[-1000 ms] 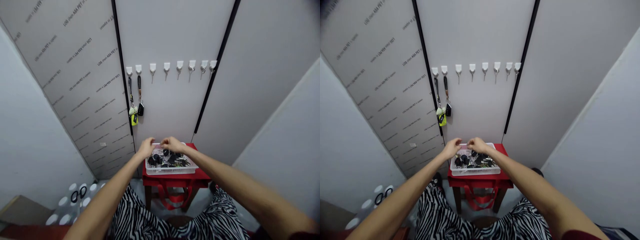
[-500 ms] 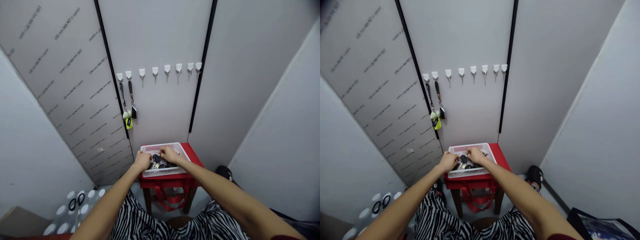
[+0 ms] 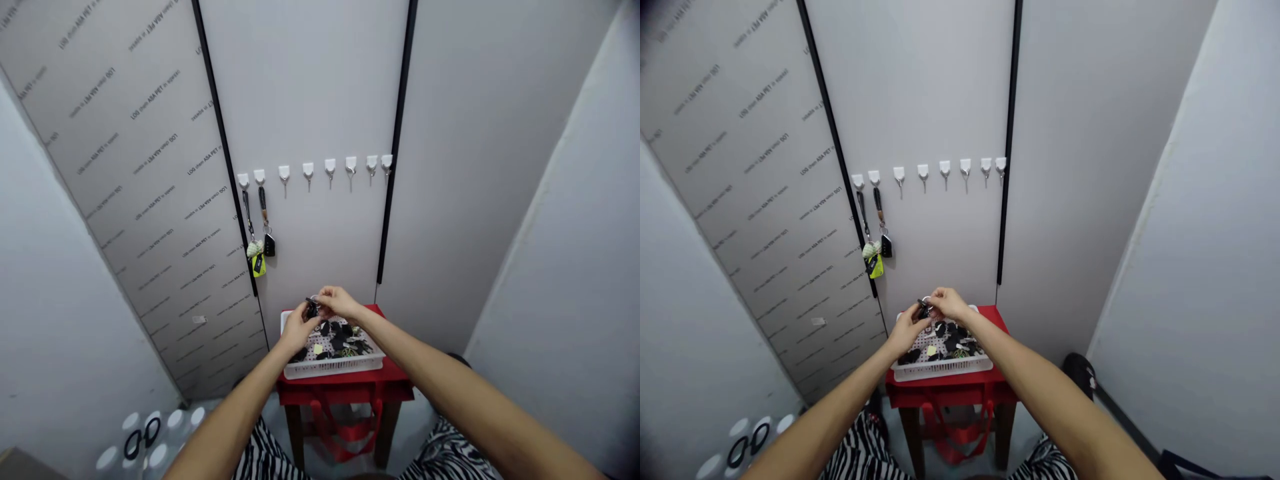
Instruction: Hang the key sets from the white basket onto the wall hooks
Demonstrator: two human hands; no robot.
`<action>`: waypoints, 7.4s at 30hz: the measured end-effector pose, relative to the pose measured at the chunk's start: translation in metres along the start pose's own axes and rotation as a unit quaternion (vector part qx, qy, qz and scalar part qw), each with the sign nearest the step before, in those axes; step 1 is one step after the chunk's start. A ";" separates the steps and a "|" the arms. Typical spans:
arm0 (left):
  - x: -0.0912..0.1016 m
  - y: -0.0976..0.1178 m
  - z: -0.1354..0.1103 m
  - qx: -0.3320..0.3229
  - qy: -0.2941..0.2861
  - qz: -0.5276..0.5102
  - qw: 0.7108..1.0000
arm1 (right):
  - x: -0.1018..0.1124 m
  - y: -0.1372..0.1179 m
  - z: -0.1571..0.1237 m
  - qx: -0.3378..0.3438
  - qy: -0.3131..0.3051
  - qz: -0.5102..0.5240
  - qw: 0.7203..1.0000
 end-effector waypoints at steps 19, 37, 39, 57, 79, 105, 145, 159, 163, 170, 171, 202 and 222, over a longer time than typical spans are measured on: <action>0.026 0.013 0.007 0.253 0.126 -0.295 0.913 | -0.012 -0.024 -0.021 0.391 0.055 -0.339 0.854; 0.058 0.082 0.070 0.021 0.143 -0.054 0.988 | 0.013 -0.170 0.019 0.288 0.182 0.021 0.940; 0.063 0.100 0.093 -0.055 0.144 -0.001 0.988 | 0.014 -0.195 0.026 0.302 0.203 0.037 0.931; 0.071 0.100 0.103 -0.054 0.132 0.310 0.940 | 0.029 -0.196 0.060 0.286 0.362 -0.152 0.874; -0.008 -0.048 -0.006 0.052 -0.153 0.430 0.888 | 0.009 0.051 0.019 0.066 0.051 -0.470 0.879; 0.002 -0.005 0.015 0.197 0.028 -0.099 0.975 | 0.028 0.003 0.000 0.031 0.020 -0.072 0.997; -0.020 -0.017 0.007 0.093 -0.100 0.114 0.984 | 0.030 0.014 -0.003 0.038 -0.004 -0.041 0.998; 0.000 -0.012 0.013 0.125 0.004 0.079 0.989 | 0.029 -0.012 -0.026 -0.008 -0.004 0.145 0.989; -0.008 0.011 0.019 0.072 -0.032 0.019 0.997 | 0.029 -0.026 -0.030 0.014 -0.010 0.146 0.989; -0.015 0.042 0.030 0.041 -0.060 -0.062 0.995 | 0.035 -0.054 -0.034 0.099 -0.018 0.024 0.995; -0.011 0.043 0.032 0.055 -0.054 -0.067 0.995 | 0.037 -0.059 -0.033 0.123 -0.007 -0.010 0.992; 0.048 0.108 0.144 -0.051 0.133 0.128 0.982 | 0.084 -0.215 0.048 0.276 0.414 -0.228 0.837; -0.008 -0.040 -0.005 0.192 -0.147 0.204 0.949 | 0.001 0.066 0.000 0.099 -0.021 -0.431 0.897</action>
Point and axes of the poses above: each hand's wrist, its own z-axis towards the middle knuckle, its own x-axis out of the back of the hand, y = z × x, the point moved 4 cm from there along z, towards the middle knuckle, and after that the axes turned 8 degrees about -x, right-handed, at the moved point
